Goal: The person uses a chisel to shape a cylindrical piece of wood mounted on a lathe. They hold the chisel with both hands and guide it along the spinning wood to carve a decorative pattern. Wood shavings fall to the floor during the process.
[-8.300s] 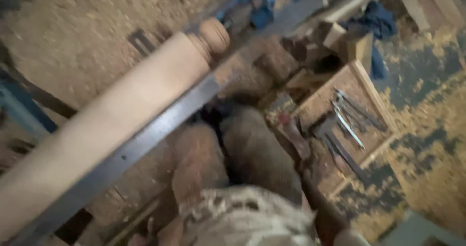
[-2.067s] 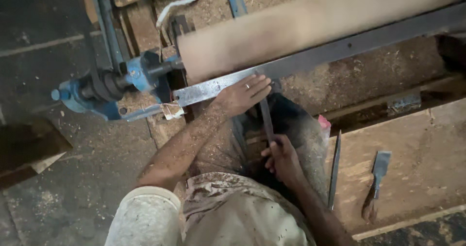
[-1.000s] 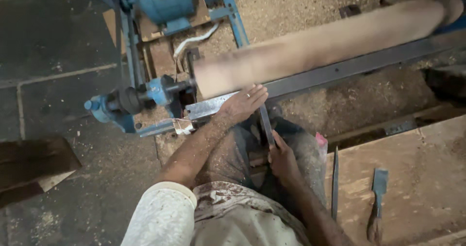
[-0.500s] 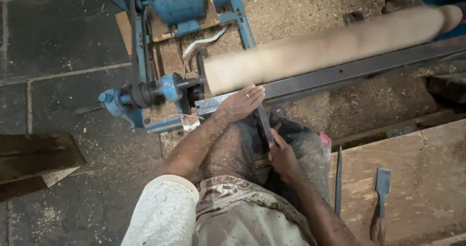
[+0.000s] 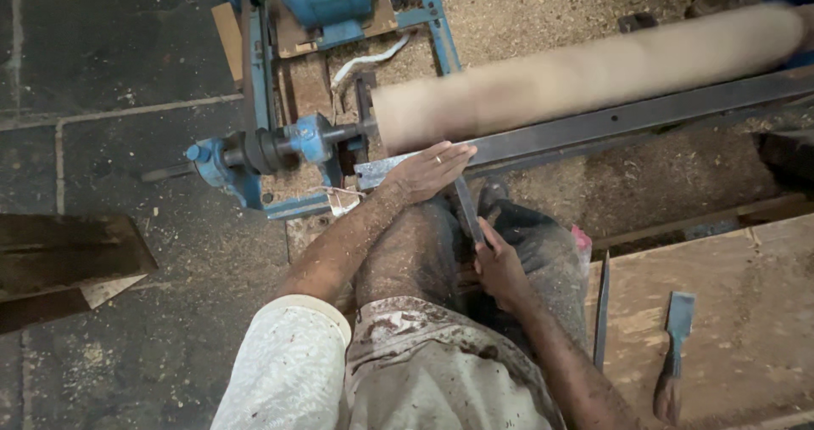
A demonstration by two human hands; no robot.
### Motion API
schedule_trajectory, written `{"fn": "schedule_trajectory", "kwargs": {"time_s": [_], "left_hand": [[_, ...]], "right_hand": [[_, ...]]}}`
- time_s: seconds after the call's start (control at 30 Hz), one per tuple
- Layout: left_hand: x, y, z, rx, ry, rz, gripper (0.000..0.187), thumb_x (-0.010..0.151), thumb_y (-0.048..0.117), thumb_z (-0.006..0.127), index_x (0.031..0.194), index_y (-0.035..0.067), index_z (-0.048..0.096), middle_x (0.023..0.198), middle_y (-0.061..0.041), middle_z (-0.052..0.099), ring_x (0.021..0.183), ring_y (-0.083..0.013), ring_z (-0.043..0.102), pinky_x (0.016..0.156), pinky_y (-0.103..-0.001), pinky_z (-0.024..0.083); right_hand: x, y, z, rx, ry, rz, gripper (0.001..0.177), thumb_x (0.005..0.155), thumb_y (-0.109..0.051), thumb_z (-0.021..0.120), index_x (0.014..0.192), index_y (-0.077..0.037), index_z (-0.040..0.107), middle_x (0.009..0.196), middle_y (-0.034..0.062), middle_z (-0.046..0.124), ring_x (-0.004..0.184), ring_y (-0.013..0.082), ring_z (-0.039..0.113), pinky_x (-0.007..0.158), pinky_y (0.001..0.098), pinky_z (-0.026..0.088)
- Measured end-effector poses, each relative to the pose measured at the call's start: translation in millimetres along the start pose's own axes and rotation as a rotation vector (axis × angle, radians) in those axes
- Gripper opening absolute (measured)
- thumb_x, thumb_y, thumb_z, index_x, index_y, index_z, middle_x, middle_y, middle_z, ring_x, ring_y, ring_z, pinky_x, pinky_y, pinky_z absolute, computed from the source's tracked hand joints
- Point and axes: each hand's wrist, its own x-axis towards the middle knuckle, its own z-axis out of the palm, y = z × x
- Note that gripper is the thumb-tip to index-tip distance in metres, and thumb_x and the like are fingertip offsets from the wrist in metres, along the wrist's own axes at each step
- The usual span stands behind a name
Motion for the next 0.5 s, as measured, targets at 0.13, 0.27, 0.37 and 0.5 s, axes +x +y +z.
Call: {"fn": "schedule_trajectory", "kwargs": {"time_s": [0.13, 0.27, 0.37, 0.5], "left_hand": [[-5.7, 0.0, 3.7, -0.006, -0.094, 0.040, 0.045, 0.101, 0.027, 0.048, 0.142, 0.012, 0.059, 0.168, -0.003, 0.036, 0.157, -0.0215, 0.022, 0.131, -0.045, 0.005], [-16.0, 1.0, 5.8, 0.038, -0.100, 0.033, 0.042, 0.101, 0.029, 0.049, 0.138, 0.016, 0.063, 0.169, -0.002, 0.033, 0.159, -0.0222, 0.017, 0.131, -0.046, -0.001], [-24.9, -1.2, 9.3, 0.040, -0.091, 0.049, 0.039, 0.104, 0.029, 0.049, 0.137, 0.015, 0.064, 0.169, -0.004, 0.033, 0.159, -0.0229, 0.016, 0.131, -0.046, -0.002], [-31.7, -3.8, 16.8, 0.093, -0.066, 0.079, 0.040, 0.105, 0.031, 0.048, 0.139, 0.015, 0.062, 0.172, -0.003, 0.033, 0.161, -0.0223, 0.016, 0.130, -0.045, -0.004]], "right_hand": [[-8.5, -15.4, 5.7, 0.050, -0.031, 0.075, 0.054, 0.101, -0.014, 0.049, 0.156, -0.017, 0.046, 0.064, -0.0024, 0.047, 0.055, 0.0097, 0.042, 0.050, 0.0277, 0.036], [-9.1, -23.0, 7.8, 0.061, -0.077, 0.024, 0.054, 0.103, -0.015, 0.048, 0.157, -0.015, 0.042, 0.068, -0.0042, 0.051, 0.058, 0.0075, 0.046, 0.052, 0.0253, 0.040], [-8.4, -24.6, 13.4, 0.023, -0.056, 0.061, 0.055, 0.102, -0.015, 0.050, 0.156, -0.014, 0.045, 0.066, -0.0033, 0.047, 0.056, 0.0086, 0.043, 0.050, 0.0266, 0.036], [-7.2, -26.7, 16.1, -0.016, -0.065, 0.089, 0.056, 0.101, -0.016, 0.050, 0.157, -0.015, 0.043, 0.064, -0.0016, 0.048, 0.055, 0.0099, 0.042, 0.049, 0.0274, 0.035]]}}
